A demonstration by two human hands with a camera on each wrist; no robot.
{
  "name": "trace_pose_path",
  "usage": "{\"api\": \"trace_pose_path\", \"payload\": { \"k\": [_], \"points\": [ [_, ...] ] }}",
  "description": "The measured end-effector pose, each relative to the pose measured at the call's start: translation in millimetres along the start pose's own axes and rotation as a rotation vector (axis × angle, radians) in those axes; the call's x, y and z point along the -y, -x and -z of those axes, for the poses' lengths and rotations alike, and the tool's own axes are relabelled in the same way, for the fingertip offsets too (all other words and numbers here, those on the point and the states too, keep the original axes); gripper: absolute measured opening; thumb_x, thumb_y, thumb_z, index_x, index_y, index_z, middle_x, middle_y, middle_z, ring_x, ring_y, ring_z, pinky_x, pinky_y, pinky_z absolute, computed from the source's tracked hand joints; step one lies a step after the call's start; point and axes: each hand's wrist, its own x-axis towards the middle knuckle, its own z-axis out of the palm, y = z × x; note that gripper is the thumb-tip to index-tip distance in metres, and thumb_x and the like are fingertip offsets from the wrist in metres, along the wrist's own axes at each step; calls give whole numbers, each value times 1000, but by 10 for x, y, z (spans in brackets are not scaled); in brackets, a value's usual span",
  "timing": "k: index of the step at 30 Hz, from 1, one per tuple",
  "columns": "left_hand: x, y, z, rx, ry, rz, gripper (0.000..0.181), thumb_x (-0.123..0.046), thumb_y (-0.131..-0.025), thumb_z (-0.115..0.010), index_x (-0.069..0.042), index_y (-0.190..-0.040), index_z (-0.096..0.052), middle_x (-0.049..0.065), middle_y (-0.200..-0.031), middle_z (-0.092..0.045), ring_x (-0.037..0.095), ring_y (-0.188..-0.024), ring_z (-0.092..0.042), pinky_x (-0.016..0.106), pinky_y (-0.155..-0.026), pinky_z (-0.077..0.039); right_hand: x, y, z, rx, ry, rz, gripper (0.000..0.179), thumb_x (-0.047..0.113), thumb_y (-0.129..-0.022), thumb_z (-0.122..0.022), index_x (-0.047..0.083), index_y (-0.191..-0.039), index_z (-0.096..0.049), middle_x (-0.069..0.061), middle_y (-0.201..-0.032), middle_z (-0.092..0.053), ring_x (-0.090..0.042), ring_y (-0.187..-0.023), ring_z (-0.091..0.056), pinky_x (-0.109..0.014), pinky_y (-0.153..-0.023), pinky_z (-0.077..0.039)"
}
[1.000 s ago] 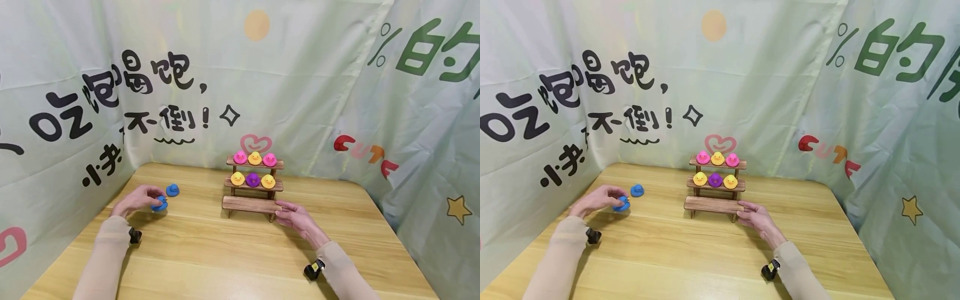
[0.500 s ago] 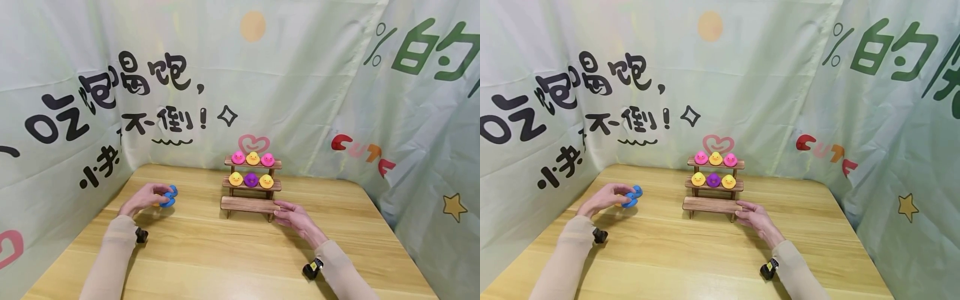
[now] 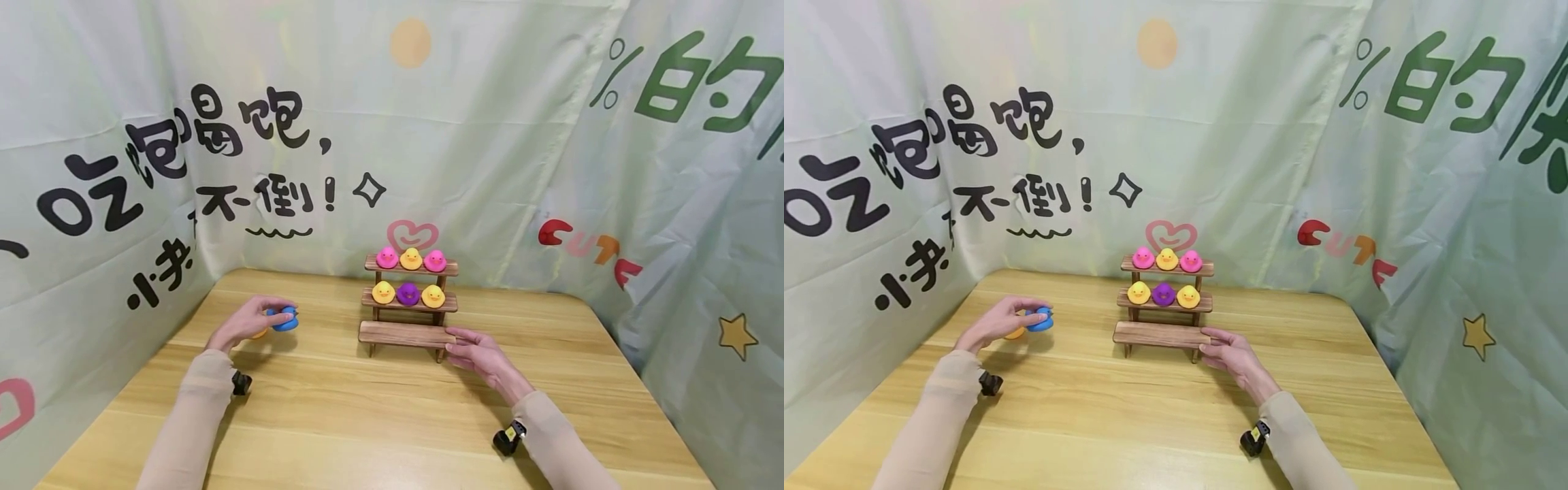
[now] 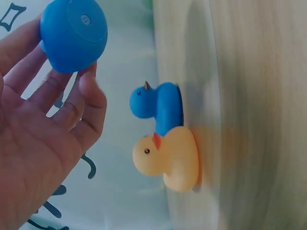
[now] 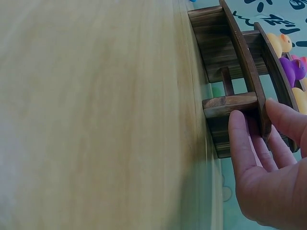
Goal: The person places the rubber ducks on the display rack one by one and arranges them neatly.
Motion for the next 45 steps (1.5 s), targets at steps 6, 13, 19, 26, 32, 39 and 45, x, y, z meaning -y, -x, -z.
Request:
{"api": "trace_pose_path", "payload": {
  "k": [6, 13, 19, 26, 32, 39, 45],
  "points": [
    [-77, -49, -53, 27, 108, -8, 45, -26, -98, -61, -3, -136, -55, 21, -127, -62, 29, -109, -60, 37, -89, -52, 7, 12, 4, -1, 2, -1, 58, -1, -91, -64, -6, -144, -41, -12, -115, -52, -18, -99, -66, -36, -96, -53],
    [-199, -93, -96, 56, 214, -90, 38, -12, -100, -55, -2, -137, -52, 26, -127, -57, 38, -102, -62, 37, -81, -58, -7, 1, -9, -6, 6, 7, 57, 0, -91, -65, -4, -144, -42, -13, -119, -49, -15, -97, -66, -36, -95, -53],
    [-279, -91, -141, 49, 216, -131, 33, -6, -101, -51, -1, -133, -55, 29, -128, -55, 46, -104, -60, 31, -80, -58, -12, -7, -23, -19, 2, 1, 56, -1, -91, -64, -4, -143, -43, -11, -117, -51, -14, -96, -66, -36, -94, -54],
    [-372, -125, -228, 24, 207, -148, 33, -5, -100, -54, 2, -132, -56, 30, -131, -54, 49, -99, -64, 37, -83, -58, -13, -1, -22, -13, 0, -1, 57, -1, -91, -64, -5, -143, -43, -11, -118, -53, -16, -98, -66, -37, -95, -54],
    [-461, -197, -323, -62, 159, -182, 24, -15, -92, -70, -6, -113, -67, 17, -113, -65, 35, -90, -66, 42, -76, -58, -6, 1, -11, -13, -6, 0, 57, -1, -92, -64, -5, -144, -42, -8, -112, -55, -14, -96, -66, -37, -95, -54],
    [-652, -187, -369, -104, 105, -240, 15, -8, -91, -69, -1, -105, -67, 18, -103, -66, 33, -85, -62, 43, -70, -58, 3, 5, -20, -9, 9, -1, 58, 1, -92, -64, -4, -144, -41, -10, -117, -54, -15, -98, -66, -37, -96, -53],
    [-612, -277, -407, -105, 120, -229, 24, -21, -89, -74, -12, -110, -68, 13, -116, -66, 28, -101, -62, 35, -77, -59, -1, 5, -12, -5, 18, 4, 58, 3, -91, -66, -5, -144, -42, -11, -117, -55, -18, -101, -66, -38, -97, -53]
  ]
}}
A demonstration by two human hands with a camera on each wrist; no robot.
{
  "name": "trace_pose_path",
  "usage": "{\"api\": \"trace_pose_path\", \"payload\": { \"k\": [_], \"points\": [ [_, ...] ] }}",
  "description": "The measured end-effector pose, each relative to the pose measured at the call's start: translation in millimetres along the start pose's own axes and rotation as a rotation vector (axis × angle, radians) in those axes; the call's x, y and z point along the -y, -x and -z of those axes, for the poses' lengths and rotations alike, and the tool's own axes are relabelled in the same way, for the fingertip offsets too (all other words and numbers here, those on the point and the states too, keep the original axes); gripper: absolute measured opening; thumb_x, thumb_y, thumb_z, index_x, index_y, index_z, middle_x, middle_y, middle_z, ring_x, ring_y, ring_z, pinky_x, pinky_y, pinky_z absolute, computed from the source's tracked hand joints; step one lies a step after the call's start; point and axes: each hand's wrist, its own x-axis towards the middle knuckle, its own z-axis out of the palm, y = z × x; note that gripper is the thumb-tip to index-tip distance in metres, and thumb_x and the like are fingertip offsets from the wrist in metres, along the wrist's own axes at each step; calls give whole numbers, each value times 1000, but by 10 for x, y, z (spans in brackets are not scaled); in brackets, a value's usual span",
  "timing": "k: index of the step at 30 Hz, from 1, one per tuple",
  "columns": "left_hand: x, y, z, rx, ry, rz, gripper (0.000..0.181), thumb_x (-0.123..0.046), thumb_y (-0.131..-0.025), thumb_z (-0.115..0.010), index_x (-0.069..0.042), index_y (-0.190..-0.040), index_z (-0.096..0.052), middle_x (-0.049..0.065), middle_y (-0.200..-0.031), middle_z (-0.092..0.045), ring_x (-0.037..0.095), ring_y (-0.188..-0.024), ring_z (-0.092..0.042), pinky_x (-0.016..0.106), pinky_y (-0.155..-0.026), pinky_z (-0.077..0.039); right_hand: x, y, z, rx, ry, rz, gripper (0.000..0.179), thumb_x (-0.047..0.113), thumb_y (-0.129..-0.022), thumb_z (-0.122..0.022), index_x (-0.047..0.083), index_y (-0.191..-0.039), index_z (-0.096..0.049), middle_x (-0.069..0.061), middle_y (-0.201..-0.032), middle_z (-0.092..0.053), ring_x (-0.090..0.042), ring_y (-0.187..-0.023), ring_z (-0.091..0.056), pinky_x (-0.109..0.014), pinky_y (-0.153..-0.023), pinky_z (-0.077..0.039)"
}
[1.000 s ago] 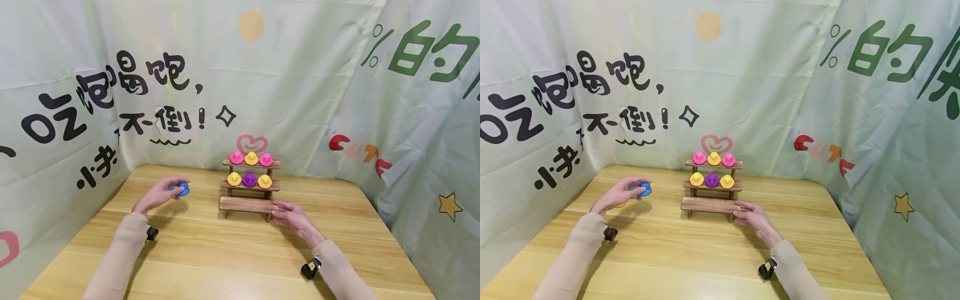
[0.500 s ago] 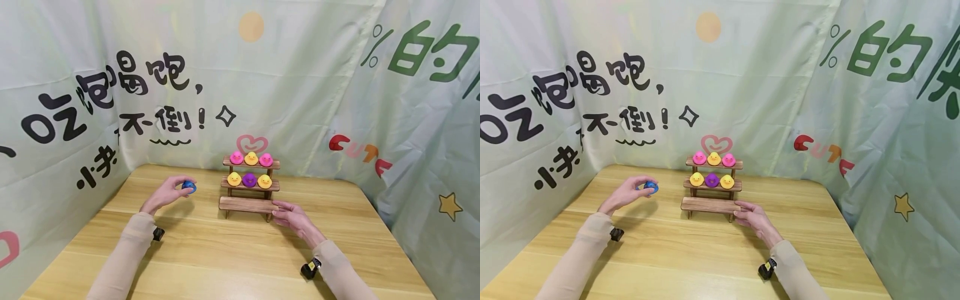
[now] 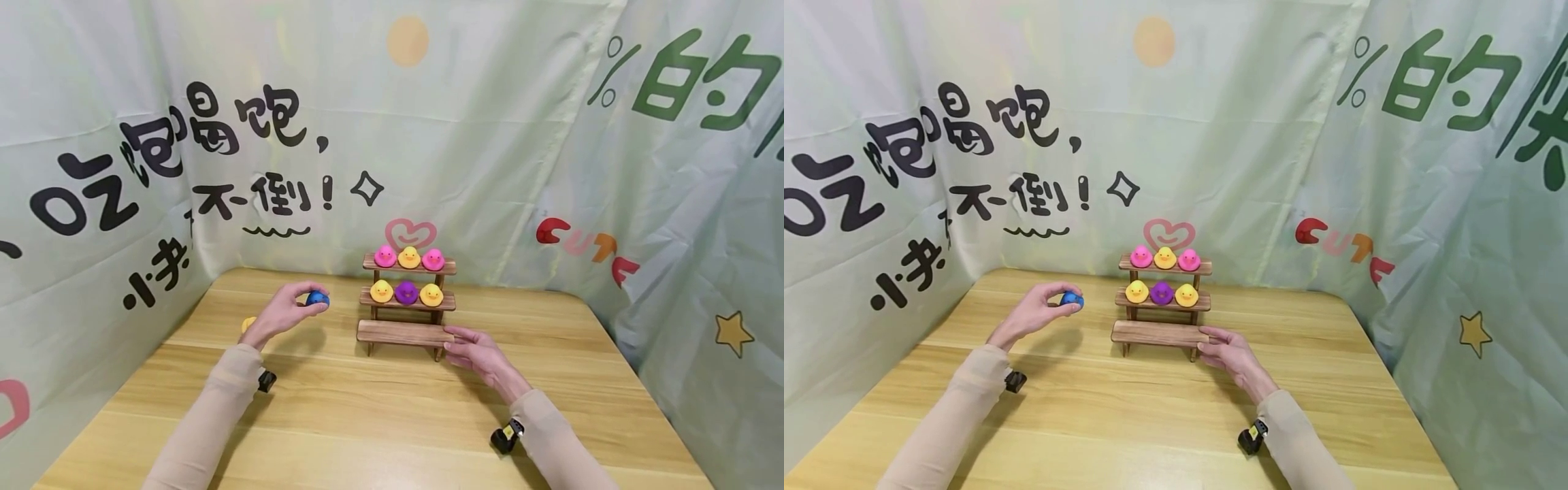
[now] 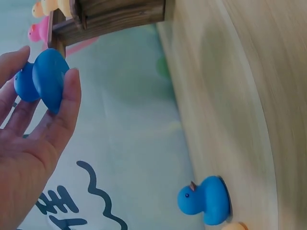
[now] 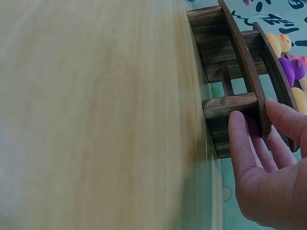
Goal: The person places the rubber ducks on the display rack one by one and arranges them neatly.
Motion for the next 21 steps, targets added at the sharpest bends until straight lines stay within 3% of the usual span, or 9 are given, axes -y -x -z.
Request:
{"api": "trace_pose_path", "payload": {
  "k": [8, 15, 21],
  "points": [
    [-72, -35, -88, -10, -3, -45, 25, -21, -87, -75, -12, -110, -70, 12, -119, -65, 31, -111, -60, 45, -92, -55, 25, 16, -17, -11, -16, -16, 58, 0, -91, -65, -4, -143, -43, -11, -121, -53, -18, -99, -66, -38, -97, -53],
    [-107, -66, -177, -38, -1, -31, 33, -22, -86, -77, -14, -116, -67, 10, -123, -63, 32, -117, -59, 48, -95, -53, 31, 22, -31, -9, -9, -10, 57, 1, -91, -66, -5, -143, -43, -11, -119, -53, -17, -99, -66, -38, -97, -53],
    [-137, -105, -253, -43, 43, -37, 29, -21, -85, -78, -15, -113, -68, 7, -116, -60, 29, -113, -58, 46, -93, -54, 30, 25, -17, -5, -3, 0, 57, 2, -92, -65, -5, -144, -42, -10, -116, -52, -14, -98, -65, -37, -96, -53]
  ]
}}
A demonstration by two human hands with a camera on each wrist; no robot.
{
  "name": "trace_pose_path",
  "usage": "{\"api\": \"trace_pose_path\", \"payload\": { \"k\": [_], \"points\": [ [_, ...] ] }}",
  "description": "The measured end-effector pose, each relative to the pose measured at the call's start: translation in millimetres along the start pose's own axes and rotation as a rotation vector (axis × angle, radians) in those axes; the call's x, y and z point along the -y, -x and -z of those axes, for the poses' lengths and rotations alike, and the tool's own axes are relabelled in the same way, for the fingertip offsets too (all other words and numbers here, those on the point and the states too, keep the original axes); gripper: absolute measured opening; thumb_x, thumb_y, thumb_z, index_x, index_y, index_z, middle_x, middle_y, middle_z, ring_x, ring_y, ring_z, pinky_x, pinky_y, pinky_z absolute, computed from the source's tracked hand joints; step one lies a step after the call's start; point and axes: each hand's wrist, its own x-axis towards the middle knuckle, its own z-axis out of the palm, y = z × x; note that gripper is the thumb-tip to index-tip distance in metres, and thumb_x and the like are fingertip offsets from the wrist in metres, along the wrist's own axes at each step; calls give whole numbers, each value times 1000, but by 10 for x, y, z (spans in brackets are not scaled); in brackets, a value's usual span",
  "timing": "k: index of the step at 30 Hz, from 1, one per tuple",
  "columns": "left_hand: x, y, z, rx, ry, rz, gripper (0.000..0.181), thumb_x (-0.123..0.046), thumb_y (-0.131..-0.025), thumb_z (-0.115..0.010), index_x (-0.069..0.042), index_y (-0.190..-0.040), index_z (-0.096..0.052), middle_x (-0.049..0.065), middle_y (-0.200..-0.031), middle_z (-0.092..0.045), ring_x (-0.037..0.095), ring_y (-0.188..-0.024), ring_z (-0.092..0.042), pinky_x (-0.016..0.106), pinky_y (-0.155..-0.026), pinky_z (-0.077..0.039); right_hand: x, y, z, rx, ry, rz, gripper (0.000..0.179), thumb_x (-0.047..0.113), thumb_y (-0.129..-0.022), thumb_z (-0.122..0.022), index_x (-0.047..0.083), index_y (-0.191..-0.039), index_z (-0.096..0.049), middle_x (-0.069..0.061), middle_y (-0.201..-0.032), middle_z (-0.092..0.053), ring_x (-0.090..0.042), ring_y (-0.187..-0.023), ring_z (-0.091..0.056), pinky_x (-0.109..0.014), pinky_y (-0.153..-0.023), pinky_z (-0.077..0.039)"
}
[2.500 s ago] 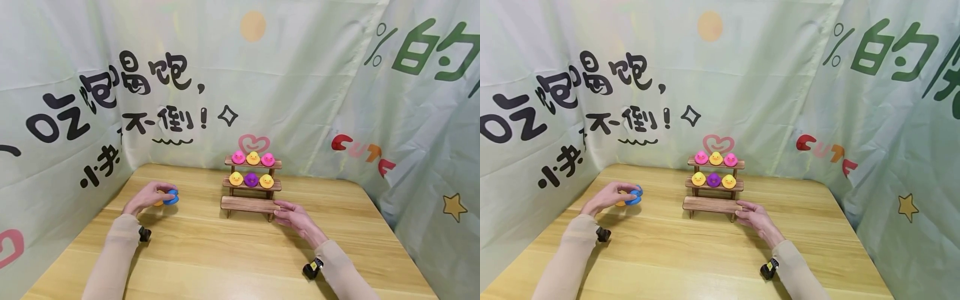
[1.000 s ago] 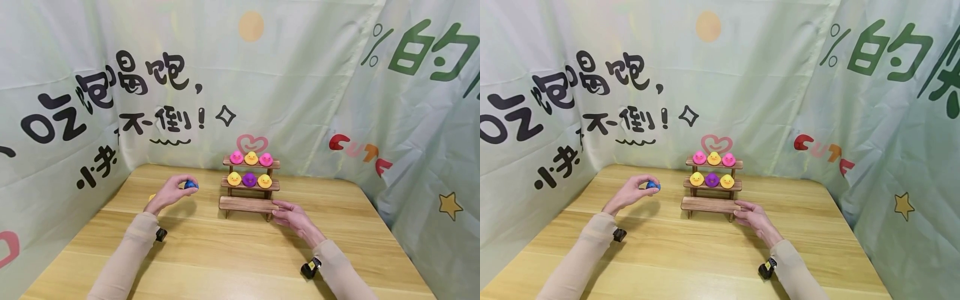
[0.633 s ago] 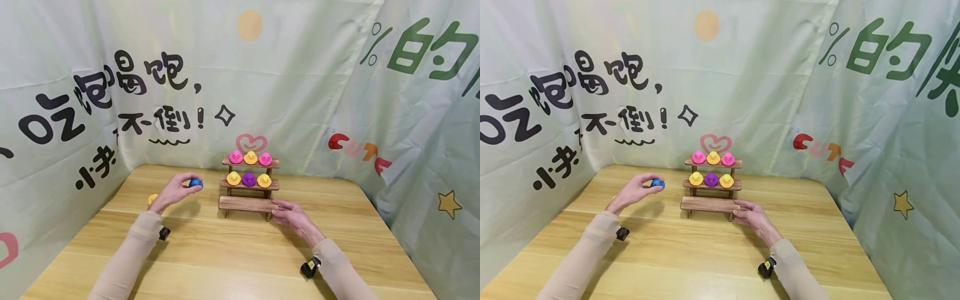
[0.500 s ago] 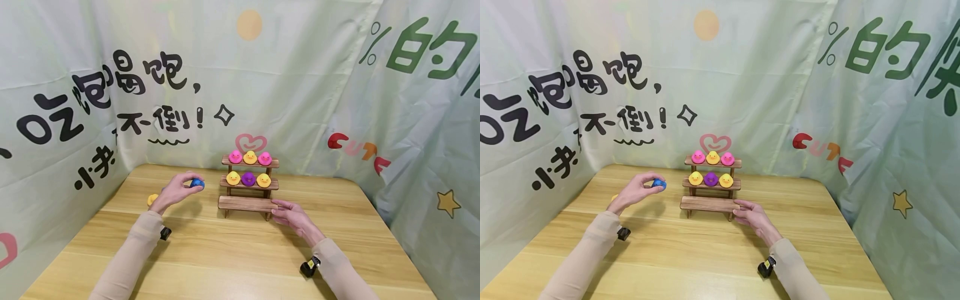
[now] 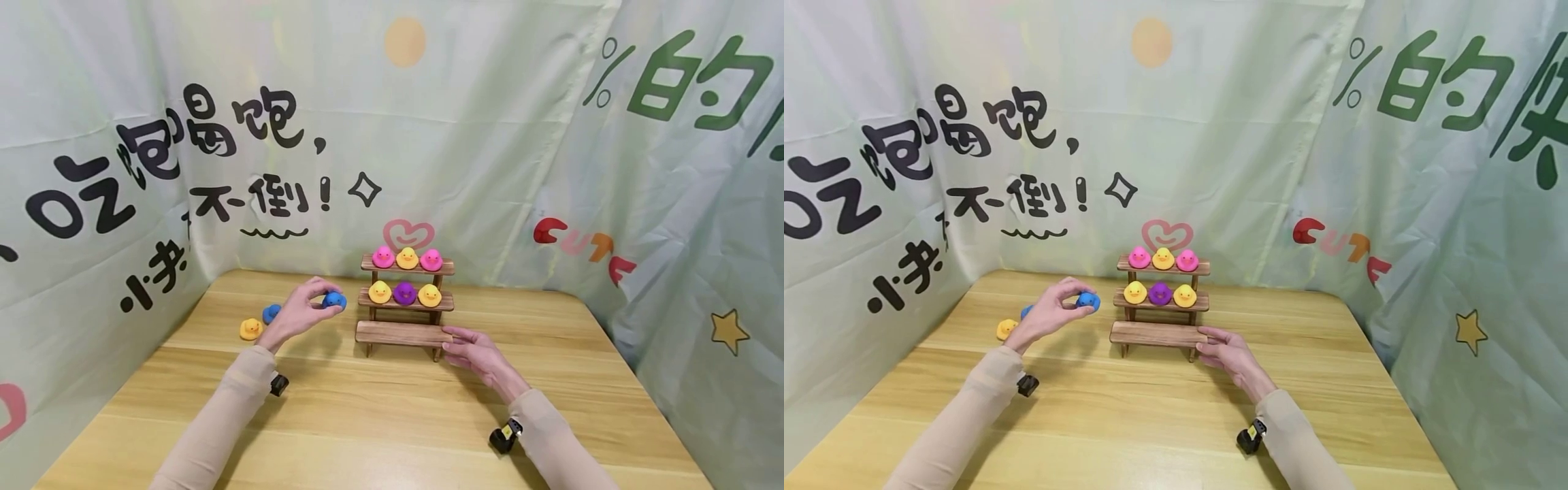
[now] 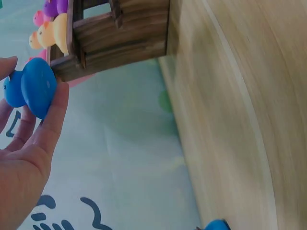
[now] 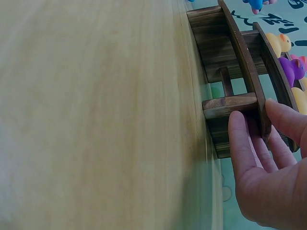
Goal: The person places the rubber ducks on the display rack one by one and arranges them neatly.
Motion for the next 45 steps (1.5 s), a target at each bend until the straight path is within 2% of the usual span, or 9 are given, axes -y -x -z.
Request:
{"api": "trace_pose_path", "payload": {
  "k": [7, 14, 25, 28, 32, 35, 38, 42, 45],
  "points": [
    [-46, -1, -163, 8, 67, -26, 35, -20, -85, -78, -12, -116, -67, 9, -118, -60, 26, -112, -58, 42, -96, -53, 9, -4, -6, -5, -7, -5, 56, 2, -92, -64, -4, -144, -43, -9, -116, -51, -14, -98, -65, -37, -95, -53],
    [-86, 9, -346, 28, 163, -42, 41, -18, -85, -78, -1, -119, -65, 12, -121, -58, 30, -113, -58, 33, -94, -54, 18, 1, -10, 3, -14, -7, 58, 2, -92, -65, -5, -144, -42, -9, -116, -50, -12, -96, -65, -36, -96, -53],
    [-178, 24, -551, -8, 258, -76, 33, -13, -81, -81, -4, -111, -70, 15, -123, -52, 29, -114, -55, 30, -94, -53, 22, -8, -9, 2, -10, -6, 57, 1, -91, -65, -5, -144, -42, -9, -114, -50, -13, -96, -65, -37, -96, -53],
    [-188, 22, -608, 7, 269, -79, 33, -12, -81, -81, -2, -110, -70, 17, -125, -52, 30, -114, -56, 33, -95, -53, 17, -14, -9, -2, -12, -11, 57, 1, -91, -65, -4, -144, -43, -9, -114, -52, -14, -98, -65, -37, -95, -54],
    [-193, 20, -676, 33, 259, -56, 34, -16, -81, -81, -6, -112, -70, 15, -127, -53, 28, -117, -55, 39, -97, -52, 10, -18, -10, 3, -7, -9, 57, 1, -91, -65, -4, -144, -43, -10, -114, -53, -15, -99, -65, -37, -96, -53],
    [-195, 18, -723, 49, 248, -67, 34, -18, -82, -81, -10, -114, -70, 13, -128, -55, 26, -118, -53, 41, -96, -53, 5, -14, -13, 4, -6, -7, 57, 1, -92, -65, -5, -144, -43, -9, -112, -53, -14, -98, -65, -38, -96, -53],
    [-230, 33, -773, 64, 253, -84, 35, -12, -83, -79, -6, -116, -69, 16, -129, -55, 29, -116, -55, 45, -94, -53, 2, -11, -11, 4, -6, -7, 57, 1, -92, -65, -5, -144, -42, -8, -111, -52, -14, -98, -65, -37, -96, -53],
    [-247, 42, -854, 94, 257, -76, 36, -10, -85, -77, -3, -119, -67, 17, -130, -56, 32, -113, -60, 43, -96, -53, -2, -12, -3, 7, -3, -6, 57, 1, -92, -64, -5, -144, -41, -8, -112, -52, -14, -98, -64, -37, -96, -53],
    [-216, 20, -916, 120, 257, -57, 39, -16, -86, -77, -5, -121, -66, 14, -132, -58, 31, -115, -62, 37, -97, -53, -7, -14, 2, 7, 0, -6, 57, 1, -93, -63, -5, -144, -41, -9, -116, -52, -13, -98, -64, -37, -96, -53]
  ]
}}
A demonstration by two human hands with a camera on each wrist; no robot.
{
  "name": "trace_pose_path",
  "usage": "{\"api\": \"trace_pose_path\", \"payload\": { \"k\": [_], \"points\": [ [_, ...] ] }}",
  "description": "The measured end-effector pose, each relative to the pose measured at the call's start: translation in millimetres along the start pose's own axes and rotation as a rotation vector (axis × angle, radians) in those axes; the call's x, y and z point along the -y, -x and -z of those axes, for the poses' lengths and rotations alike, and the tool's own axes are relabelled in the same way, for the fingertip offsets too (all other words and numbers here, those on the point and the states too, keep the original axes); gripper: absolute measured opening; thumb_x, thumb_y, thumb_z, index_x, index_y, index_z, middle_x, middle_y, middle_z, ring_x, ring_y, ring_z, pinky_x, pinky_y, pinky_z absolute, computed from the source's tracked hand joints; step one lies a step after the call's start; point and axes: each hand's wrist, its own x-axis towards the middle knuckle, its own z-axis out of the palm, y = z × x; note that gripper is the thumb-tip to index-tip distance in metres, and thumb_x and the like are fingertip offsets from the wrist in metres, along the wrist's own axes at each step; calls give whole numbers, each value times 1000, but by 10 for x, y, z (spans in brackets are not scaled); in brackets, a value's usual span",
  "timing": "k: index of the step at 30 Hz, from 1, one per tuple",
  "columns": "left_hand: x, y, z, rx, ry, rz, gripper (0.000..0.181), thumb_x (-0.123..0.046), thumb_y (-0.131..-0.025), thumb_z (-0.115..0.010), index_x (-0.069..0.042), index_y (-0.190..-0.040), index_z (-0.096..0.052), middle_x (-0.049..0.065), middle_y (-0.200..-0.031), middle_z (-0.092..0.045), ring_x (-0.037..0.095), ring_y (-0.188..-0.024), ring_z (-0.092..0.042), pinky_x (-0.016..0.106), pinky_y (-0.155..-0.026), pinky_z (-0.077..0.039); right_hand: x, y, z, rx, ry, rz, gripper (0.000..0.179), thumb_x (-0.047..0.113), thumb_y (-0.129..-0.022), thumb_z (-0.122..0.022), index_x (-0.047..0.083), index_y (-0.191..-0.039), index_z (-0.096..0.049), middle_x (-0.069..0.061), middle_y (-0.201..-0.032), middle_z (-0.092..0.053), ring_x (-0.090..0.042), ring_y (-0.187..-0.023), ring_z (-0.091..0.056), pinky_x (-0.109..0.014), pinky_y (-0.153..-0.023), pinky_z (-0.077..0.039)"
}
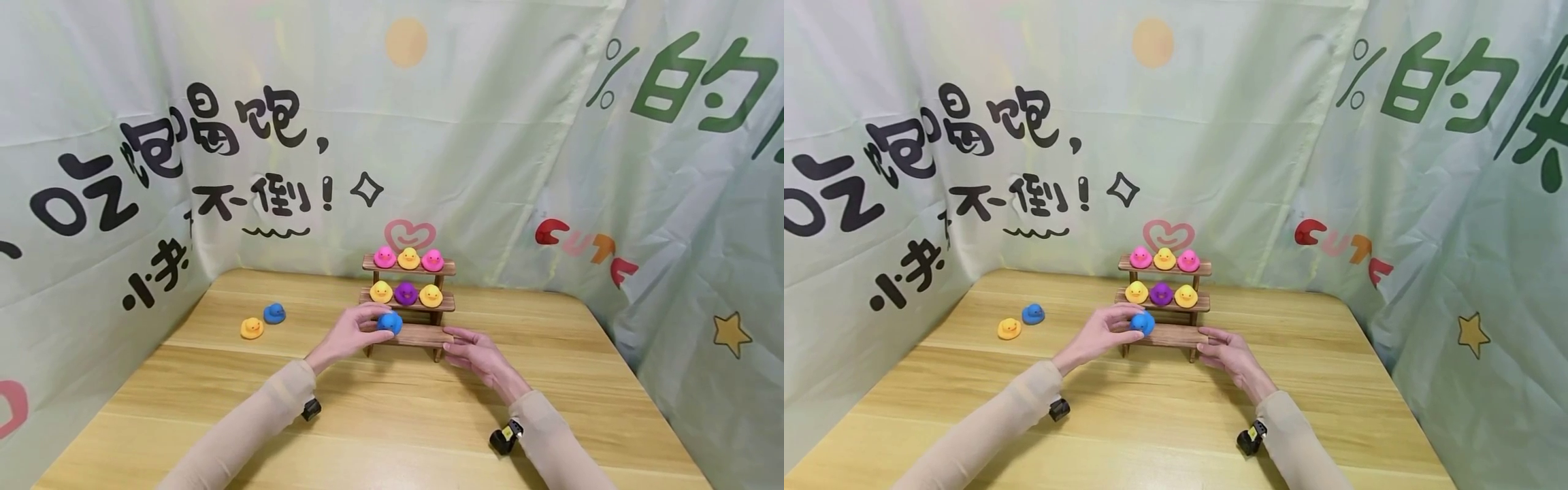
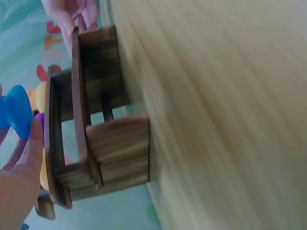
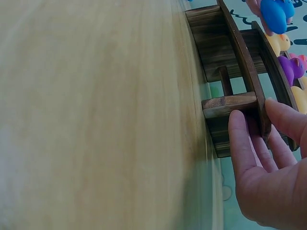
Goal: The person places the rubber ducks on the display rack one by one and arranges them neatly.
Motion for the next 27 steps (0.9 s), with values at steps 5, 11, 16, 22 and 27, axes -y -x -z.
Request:
{"api": "trace_pose_path", "payload": {
  "k": [5, 11, 16, 22, 27],
  "points": [
    [35, -32, -70, -3, 4, 63, 41, -23, -85, -78, -11, -123, -67, 10, -128, -64, 27, -115, -64, 34, -97, -53, 2, -1, -5, 1, 3, 0, 57, 2, -93, -63, -4, -145, -41, -13, -124, -50, -13, -99, -64, -37, -96, -53],
    [57, -58, -170, -13, 13, 94, 37, -23, -85, -78, -12, -119, -68, 8, -119, -70, 24, -111, -67, 33, -93, -55, 9, -4, -2, 2, 1, -2, 57, 3, -93, -64, -4, -145, -41, -11, -122, -53, -15, -100, -65, -36, -96, -53],
    [74, -81, -268, -20, 7, 95, 38, -22, -85, -78, -11, -120, -68, 9, -122, -68, 24, -112, -67, 30, -92, -55, 12, -11, 6, 3, -5, -5, 58, 3, -92, -65, -4, -145, -41, -12, -120, -52, -16, -100, -66, -37, -96, -53],
    [78, -136, -361, -34, -65, 76, 38, -24, -84, -79, -13, -118, -69, 6, -122, -68, 21, -110, -67, 29, -93, -54, 7, -12, 6, 1, -2, -7, 58, 4, -92, -65, -4, -145, -41, -14, -123, -51, -16, -101, -66, -37, -96, -53],
    [113, -190, -421, -35, -99, 92, 38, -28, -84, -79, -15, -118, -69, 3, -121, -68, 18, -109, -67, 27, -90, -55, 3, -8, 21, 0, -4, -10, 58, 3, -92, -65, -4, -145, -41, -13, -120, -50, -15, -99, -65, -37, -96, -53]
  ]
}}
